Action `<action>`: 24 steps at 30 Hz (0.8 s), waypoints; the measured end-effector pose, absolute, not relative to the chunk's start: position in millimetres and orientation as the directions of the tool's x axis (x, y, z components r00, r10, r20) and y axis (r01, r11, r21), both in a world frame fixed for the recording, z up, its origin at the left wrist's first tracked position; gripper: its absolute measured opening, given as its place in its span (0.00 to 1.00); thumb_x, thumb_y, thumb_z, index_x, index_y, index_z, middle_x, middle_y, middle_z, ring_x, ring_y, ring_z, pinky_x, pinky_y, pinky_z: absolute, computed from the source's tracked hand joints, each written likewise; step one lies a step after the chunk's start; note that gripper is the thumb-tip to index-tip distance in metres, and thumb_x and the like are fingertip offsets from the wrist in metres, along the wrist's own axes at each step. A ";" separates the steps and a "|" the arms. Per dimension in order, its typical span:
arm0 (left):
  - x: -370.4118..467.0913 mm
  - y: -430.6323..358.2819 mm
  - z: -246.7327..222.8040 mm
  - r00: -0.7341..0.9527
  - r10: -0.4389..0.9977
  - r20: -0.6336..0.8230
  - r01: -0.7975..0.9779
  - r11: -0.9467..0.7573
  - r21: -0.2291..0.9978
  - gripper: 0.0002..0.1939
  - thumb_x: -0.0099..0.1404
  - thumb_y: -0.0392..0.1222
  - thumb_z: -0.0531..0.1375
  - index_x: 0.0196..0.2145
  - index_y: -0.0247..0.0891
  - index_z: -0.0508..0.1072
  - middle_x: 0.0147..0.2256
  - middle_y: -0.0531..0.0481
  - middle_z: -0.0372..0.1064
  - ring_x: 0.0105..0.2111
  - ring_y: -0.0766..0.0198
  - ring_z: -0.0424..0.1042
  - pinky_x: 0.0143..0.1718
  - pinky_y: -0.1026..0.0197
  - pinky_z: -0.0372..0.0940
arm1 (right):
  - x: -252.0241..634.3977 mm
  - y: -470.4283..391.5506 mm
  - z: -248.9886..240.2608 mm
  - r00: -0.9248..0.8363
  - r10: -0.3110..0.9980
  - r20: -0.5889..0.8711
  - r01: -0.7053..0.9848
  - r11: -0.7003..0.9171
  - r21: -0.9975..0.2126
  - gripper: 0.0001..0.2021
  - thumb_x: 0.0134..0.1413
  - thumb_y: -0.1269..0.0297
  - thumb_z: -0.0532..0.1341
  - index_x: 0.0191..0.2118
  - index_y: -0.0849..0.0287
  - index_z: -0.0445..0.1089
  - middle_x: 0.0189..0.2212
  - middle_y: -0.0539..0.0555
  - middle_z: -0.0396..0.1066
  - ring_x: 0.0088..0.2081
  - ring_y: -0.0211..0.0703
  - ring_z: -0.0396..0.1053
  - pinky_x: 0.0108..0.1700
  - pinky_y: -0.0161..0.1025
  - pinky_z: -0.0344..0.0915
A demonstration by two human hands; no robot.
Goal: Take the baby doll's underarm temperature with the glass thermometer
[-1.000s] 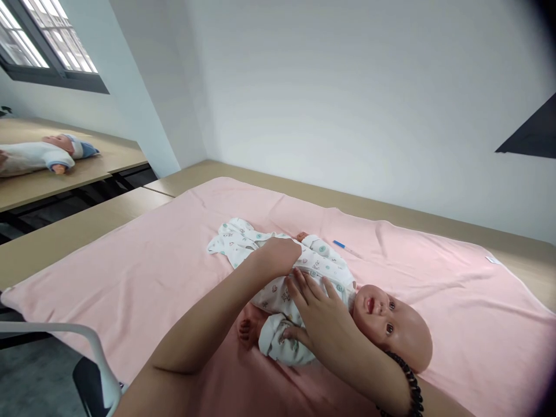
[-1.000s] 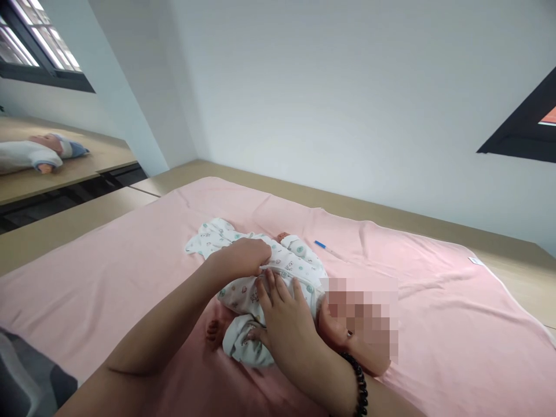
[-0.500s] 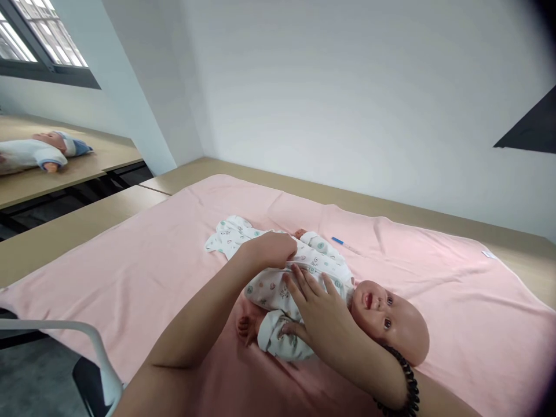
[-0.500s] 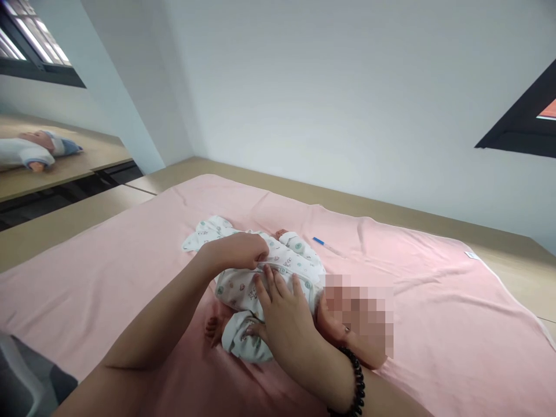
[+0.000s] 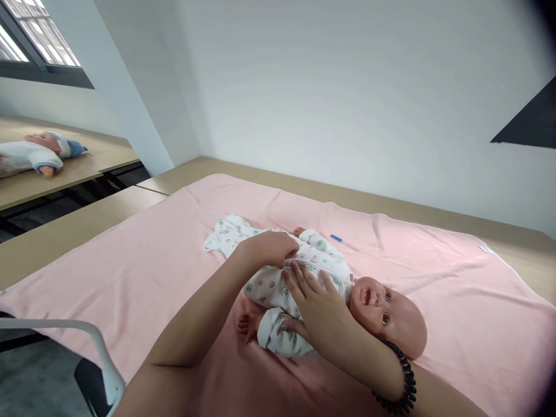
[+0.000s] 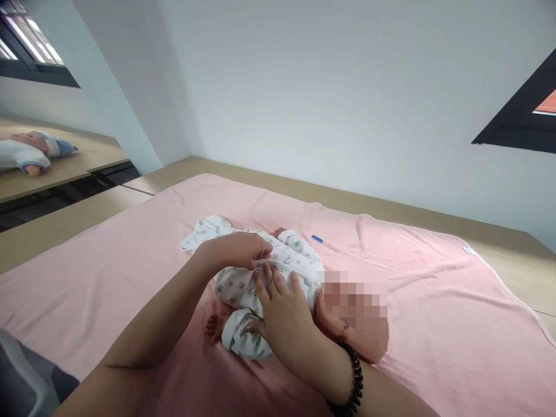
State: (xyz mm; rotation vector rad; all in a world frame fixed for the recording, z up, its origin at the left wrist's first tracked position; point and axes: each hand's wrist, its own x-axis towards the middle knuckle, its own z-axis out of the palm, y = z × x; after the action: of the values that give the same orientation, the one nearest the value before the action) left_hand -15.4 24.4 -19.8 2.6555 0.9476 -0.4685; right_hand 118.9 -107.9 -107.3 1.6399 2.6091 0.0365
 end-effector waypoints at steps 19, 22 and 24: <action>-16.3 30.4 -22.1 0.748 0.546 -0.377 0.636 -0.753 0.171 0.07 0.53 0.28 0.59 0.25 0.37 0.66 0.29 0.52 0.69 0.29 0.63 0.64 0.29 0.60 0.54 | 120.9 -110.0 -113.0 -0.444 0.896 0.005 0.892 0.442 0.096 0.45 0.64 0.44 0.61 0.74 0.66 0.44 0.72 0.66 0.34 0.72 0.64 0.49 0.66 0.70 0.56; -20.3 35.1 -23.0 0.784 0.498 -0.371 0.594 -0.776 0.213 0.06 0.54 0.29 0.58 0.24 0.37 0.66 0.29 0.53 0.68 0.28 0.64 0.64 0.29 0.60 0.54 | 120.4 -110.5 -114.3 -0.444 0.896 0.016 0.893 0.441 0.093 0.45 0.63 0.44 0.61 0.74 0.66 0.45 0.72 0.66 0.33 0.72 0.63 0.48 0.66 0.70 0.56; -22.8 37.8 -22.6 0.798 0.471 -0.376 0.575 -0.783 0.238 0.04 0.54 0.31 0.58 0.26 0.38 0.67 0.30 0.53 0.69 0.29 0.64 0.65 0.30 0.60 0.55 | 120.2 -110.7 -114.9 -0.444 0.896 0.011 0.892 0.442 0.093 0.45 0.63 0.44 0.61 0.74 0.65 0.45 0.72 0.66 0.32 0.72 0.64 0.48 0.66 0.71 0.56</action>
State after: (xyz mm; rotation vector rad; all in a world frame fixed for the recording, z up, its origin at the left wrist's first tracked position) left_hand -22.8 37.8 -22.6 2.6446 0.7961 -0.4253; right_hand 120.2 -110.7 -114.9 1.6340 2.6332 0.1313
